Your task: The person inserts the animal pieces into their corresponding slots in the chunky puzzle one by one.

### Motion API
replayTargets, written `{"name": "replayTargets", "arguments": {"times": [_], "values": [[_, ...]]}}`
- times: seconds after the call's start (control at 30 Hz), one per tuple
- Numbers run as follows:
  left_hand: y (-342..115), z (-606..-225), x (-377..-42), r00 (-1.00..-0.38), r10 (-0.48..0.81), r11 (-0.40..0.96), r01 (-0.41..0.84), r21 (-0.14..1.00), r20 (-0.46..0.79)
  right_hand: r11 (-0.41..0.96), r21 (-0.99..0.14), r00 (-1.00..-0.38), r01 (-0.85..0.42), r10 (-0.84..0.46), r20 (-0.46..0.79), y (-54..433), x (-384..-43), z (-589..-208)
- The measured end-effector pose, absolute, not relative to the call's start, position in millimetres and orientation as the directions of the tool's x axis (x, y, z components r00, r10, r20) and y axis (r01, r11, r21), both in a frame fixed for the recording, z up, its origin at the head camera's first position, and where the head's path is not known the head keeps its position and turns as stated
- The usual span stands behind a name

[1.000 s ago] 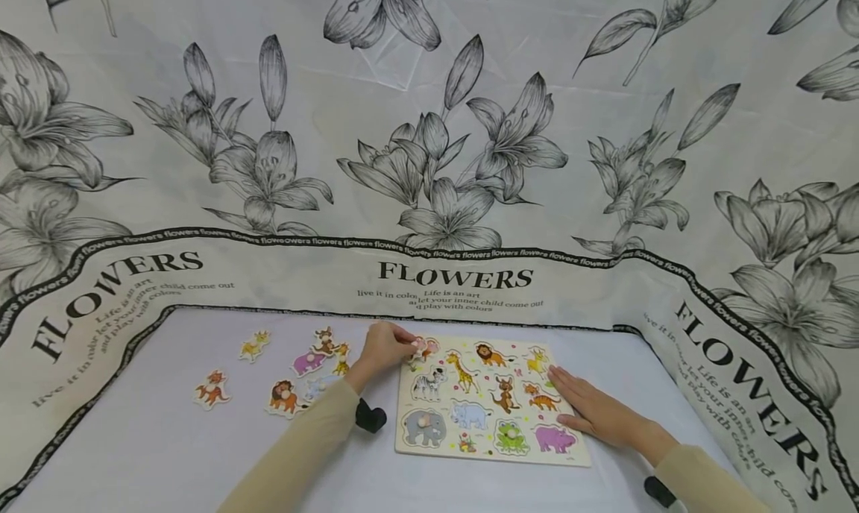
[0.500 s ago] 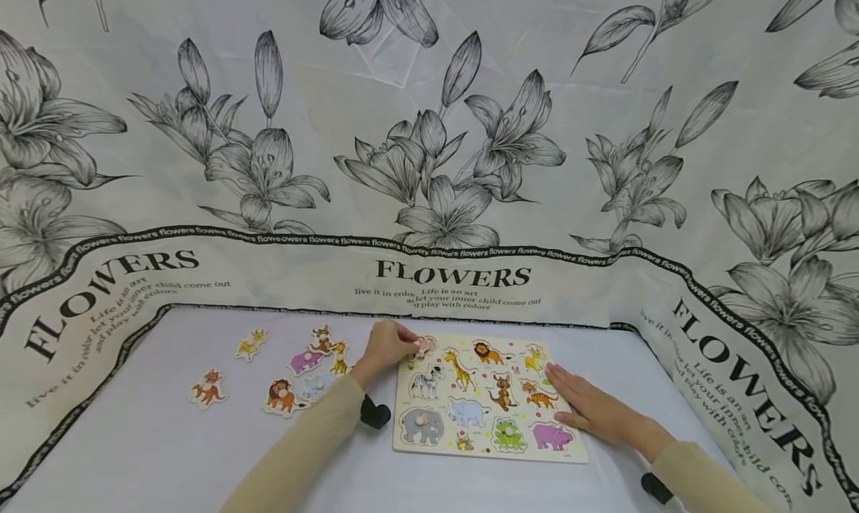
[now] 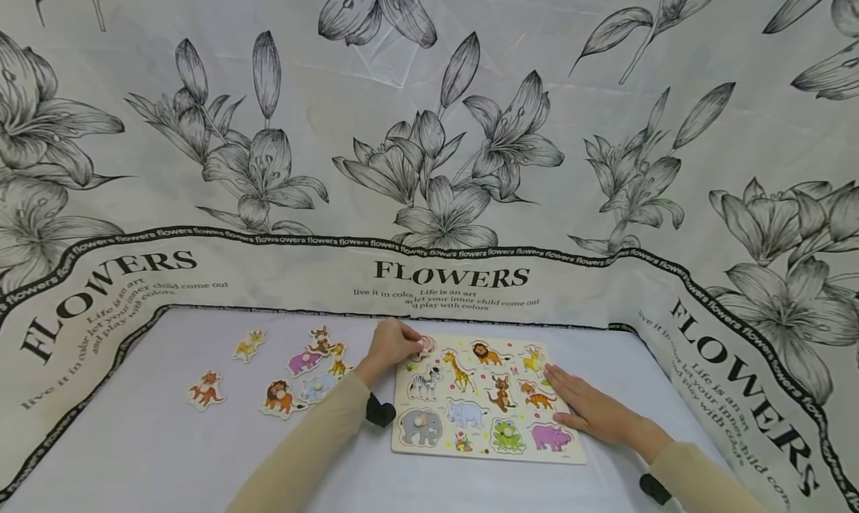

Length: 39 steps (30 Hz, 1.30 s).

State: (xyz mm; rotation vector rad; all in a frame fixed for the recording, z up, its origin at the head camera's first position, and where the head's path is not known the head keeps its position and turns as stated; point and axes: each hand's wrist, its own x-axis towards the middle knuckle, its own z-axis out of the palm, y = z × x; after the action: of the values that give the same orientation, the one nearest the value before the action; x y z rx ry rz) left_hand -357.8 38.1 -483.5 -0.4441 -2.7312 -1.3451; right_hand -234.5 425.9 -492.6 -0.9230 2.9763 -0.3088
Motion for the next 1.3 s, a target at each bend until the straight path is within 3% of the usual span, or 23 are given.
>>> {"name": "replayTargets", "arguments": {"times": [1.3], "values": [[41.5, -491.3, -352.8, -0.949, 0.246, 0.541, 0.302, 0.785, 0.195, 0.808, -0.218, -0.831, -0.548, -0.555, 0.034, 421.7, -230.9, -488.5]]}}
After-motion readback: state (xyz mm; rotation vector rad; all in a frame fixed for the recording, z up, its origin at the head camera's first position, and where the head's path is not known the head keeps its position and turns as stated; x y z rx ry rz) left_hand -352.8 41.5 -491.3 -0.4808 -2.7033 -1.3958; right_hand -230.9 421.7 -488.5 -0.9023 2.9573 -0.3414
